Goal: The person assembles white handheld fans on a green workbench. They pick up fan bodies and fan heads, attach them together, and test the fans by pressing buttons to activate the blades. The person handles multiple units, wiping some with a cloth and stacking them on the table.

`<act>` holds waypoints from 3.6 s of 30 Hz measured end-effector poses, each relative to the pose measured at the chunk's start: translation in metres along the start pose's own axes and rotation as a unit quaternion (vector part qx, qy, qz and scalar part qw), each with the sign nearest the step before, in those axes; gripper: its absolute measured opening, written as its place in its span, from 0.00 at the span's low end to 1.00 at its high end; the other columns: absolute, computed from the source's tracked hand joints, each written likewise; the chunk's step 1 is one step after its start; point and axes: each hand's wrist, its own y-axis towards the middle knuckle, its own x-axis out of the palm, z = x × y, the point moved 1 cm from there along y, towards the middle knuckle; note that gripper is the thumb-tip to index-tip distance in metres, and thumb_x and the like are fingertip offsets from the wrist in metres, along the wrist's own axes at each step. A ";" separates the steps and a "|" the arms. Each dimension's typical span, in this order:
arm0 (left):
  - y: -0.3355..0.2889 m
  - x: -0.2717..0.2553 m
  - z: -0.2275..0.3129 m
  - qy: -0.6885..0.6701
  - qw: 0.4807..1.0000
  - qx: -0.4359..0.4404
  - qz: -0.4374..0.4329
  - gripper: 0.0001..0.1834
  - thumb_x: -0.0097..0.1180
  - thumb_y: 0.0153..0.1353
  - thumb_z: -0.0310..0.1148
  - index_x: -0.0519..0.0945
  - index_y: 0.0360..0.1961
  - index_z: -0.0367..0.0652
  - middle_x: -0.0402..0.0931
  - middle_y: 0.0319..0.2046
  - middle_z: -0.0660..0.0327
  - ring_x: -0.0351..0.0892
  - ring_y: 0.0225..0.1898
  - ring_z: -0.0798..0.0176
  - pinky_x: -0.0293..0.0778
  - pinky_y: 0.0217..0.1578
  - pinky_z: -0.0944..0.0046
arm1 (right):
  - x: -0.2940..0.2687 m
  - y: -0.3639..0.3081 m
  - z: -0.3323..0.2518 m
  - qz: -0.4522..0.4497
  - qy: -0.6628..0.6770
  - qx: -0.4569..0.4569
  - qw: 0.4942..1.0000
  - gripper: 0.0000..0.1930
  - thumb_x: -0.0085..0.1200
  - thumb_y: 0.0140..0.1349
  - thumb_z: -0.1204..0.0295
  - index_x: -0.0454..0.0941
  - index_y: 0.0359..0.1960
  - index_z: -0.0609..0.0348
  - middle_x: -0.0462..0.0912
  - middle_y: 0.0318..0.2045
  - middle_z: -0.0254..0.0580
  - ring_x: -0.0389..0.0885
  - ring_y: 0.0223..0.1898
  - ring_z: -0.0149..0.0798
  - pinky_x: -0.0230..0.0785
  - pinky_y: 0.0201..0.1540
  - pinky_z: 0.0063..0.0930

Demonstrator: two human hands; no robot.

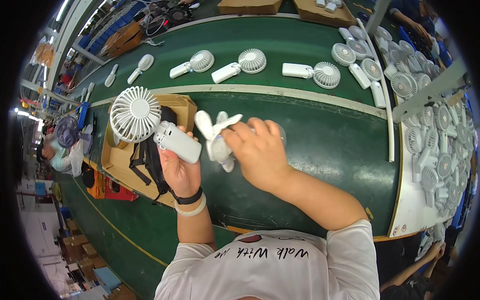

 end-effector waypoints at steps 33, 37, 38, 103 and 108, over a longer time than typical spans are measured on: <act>-0.043 0.097 -0.057 0.084 0.944 -0.282 -0.150 0.24 0.45 0.65 0.33 0.59 0.59 0.34 0.68 0.49 0.53 0.70 0.49 0.59 0.66 0.51 0.57 | 0.023 -0.081 0.080 0.008 0.649 0.257 0.716 0.12 0.47 0.62 0.71 0.71 0.44 0.66 0.75 0.42 0.46 0.75 0.40 0.39 0.69 0.43 0.30; -0.046 0.122 -0.090 0.069 0.929 -0.316 -0.182 0.24 0.41 0.67 0.33 0.57 0.61 0.33 0.65 0.54 0.51 0.66 0.55 0.59 0.60 0.56 0.61 | -0.027 -0.097 0.086 -0.007 0.566 0.240 0.789 0.22 0.48 0.62 0.68 0.62 0.56 0.65 0.73 0.47 0.46 0.72 0.48 0.36 0.67 0.49 0.28; -0.046 0.126 -0.097 0.076 0.928 -0.313 -0.188 0.24 0.41 0.67 0.33 0.56 0.61 0.33 0.64 0.54 0.51 0.65 0.55 0.60 0.59 0.57 0.61 | -0.037 -0.098 0.089 -0.015 0.502 0.235 0.832 0.25 0.49 0.62 0.67 0.59 0.58 0.64 0.72 0.47 0.46 0.71 0.49 0.35 0.66 0.50 0.28; -0.056 0.205 -0.191 -0.155 0.831 -0.497 -0.193 0.29 0.50 0.63 0.35 0.54 0.64 0.57 0.67 0.42 0.59 0.69 0.35 0.64 0.71 0.37 0.59 | -0.155 -0.208 0.215 0.346 0.566 0.366 0.652 0.27 0.55 0.51 0.82 0.62 0.55 0.62 0.77 0.44 0.47 0.78 0.45 0.39 0.68 0.53 0.34; -0.052 0.214 -0.197 -0.203 0.801 -0.533 -0.185 0.29 0.36 0.65 0.56 0.53 0.64 0.60 0.66 0.39 0.60 0.65 0.31 0.65 0.67 0.33 0.62 | -0.162 -0.231 0.215 0.356 0.530 0.407 0.653 0.26 0.56 0.50 0.81 0.64 0.53 0.63 0.78 0.42 0.49 0.79 0.43 0.42 0.70 0.51 0.36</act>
